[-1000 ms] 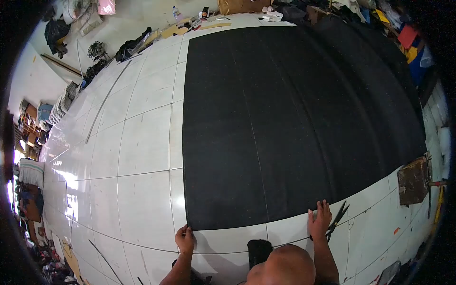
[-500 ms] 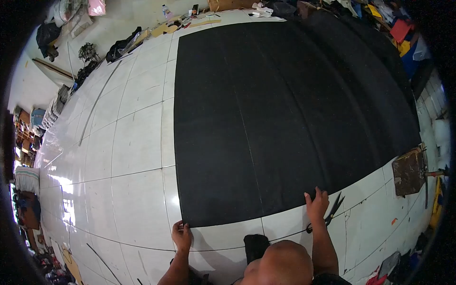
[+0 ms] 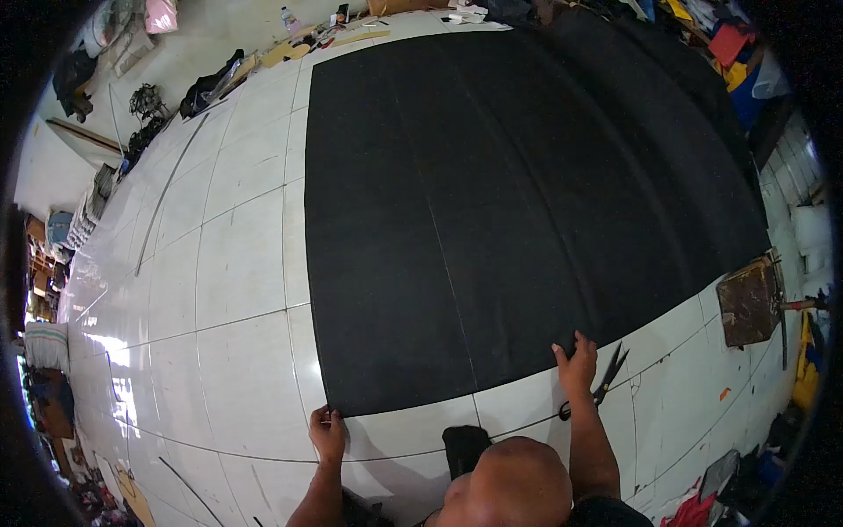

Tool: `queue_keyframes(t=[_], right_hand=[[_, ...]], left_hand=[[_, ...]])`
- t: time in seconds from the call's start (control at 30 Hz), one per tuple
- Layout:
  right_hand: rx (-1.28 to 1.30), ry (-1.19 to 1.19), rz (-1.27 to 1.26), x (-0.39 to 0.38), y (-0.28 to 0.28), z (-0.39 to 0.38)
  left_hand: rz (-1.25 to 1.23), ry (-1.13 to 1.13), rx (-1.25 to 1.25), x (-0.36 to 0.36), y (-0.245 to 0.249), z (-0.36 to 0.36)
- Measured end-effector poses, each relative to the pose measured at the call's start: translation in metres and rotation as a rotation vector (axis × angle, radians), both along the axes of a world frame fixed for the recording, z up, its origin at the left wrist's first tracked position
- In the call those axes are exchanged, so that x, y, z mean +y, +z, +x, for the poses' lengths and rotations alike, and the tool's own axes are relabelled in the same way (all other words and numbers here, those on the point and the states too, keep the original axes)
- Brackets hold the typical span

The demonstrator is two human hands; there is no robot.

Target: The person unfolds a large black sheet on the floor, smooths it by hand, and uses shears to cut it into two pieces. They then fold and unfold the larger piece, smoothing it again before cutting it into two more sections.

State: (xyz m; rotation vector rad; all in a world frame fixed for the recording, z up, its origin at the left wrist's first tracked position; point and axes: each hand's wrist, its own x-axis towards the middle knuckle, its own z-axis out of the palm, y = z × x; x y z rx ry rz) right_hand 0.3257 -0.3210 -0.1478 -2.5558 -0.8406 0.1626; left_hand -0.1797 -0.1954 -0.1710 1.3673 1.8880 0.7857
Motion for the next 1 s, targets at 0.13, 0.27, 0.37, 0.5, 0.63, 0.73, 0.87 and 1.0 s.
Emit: queue_keyframes(t=[0.13,0.27,0.37,0.5,0.63,0.73,0.87,1.0], right_hand=[[0.154,-0.035,0.014,0.002,-0.006,0.012],[0.448,-0.114,0.034,0.001,-0.028,0.030],[0.800,-0.255,0.311,0.015,-0.002,0.026],[1.130,-0.236,0.589,0.034,0.038,0.017],[1.353,-0.197,0.774,0.041,0.065,0.018],[1.464,-0.090,0.856,0.037,0.083,0.018],[1.441,0.010,0.925,0.036,0.103,0.010],[1.169,0.019,0.592,0.013,0.090,0.029]], left_hand=[[-0.002,-0.047,0.068,-0.001,0.002,0.000],[-0.119,-0.253,0.291,0.009,0.042,0.006],[0.095,-0.549,0.599,0.013,0.059,0.018],[0.099,-0.901,0.656,0.027,0.054,0.033],[0.134,-1.073,0.651,0.035,0.047,0.039],[0.171,-1.156,0.671,0.038,0.049,0.037],[0.389,-1.248,0.612,0.047,0.037,0.027],[0.002,-1.086,0.406,0.043,0.054,0.019]])
